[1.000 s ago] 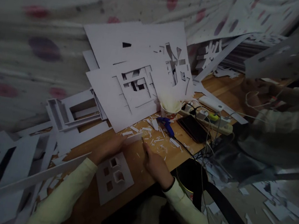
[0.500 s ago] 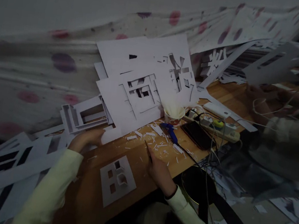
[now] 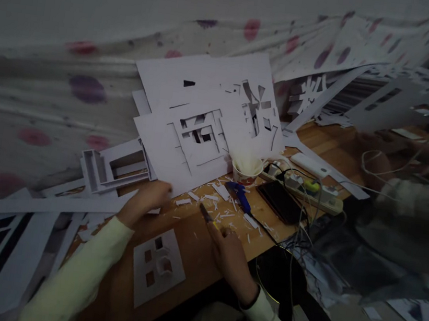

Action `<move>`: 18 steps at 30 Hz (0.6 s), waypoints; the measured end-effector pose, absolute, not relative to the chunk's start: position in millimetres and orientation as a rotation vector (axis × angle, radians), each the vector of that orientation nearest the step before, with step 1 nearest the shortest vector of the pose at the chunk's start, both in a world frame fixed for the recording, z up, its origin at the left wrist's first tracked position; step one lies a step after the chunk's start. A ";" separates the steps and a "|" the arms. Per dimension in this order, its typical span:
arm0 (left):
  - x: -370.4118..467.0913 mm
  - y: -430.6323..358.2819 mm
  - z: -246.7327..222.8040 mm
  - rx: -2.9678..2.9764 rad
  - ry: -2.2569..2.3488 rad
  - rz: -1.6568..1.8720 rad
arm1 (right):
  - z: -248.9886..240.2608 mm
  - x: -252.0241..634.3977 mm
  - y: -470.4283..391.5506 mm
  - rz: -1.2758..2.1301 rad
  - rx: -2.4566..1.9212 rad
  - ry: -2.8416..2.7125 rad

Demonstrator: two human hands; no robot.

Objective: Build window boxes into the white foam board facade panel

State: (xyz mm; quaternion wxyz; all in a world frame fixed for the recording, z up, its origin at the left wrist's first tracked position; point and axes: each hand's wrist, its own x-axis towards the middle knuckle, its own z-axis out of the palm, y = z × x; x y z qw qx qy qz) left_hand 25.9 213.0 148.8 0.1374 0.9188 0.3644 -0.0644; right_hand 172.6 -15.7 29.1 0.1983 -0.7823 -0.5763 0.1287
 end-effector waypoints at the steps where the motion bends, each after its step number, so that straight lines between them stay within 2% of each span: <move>1: 48.9 211.3 146.7 2.663 1.027 -0.213 | 25.1 176.0 -14.8 0.323 -2.155 -1.643; 8: 184.6 195.5 94.1 2.640 1.017 -0.277 | -16.4 194.7 -16.4 0.075 -1.909 -1.708; 13: 196.5 184.8 65.6 2.587 1.097 -0.121 | -37.4 200.8 -24.8 0.007 -1.790 -1.692; 16: 190.4 182.4 64.9 2.492 1.135 -0.014 | -30.4 207.0 -33.5 0.041 -1.723 -1.726; 18: 183.7 184.2 70.0 2.399 1.154 0.057 | -15.9 214.4 -43.4 0.183 -1.678 -1.699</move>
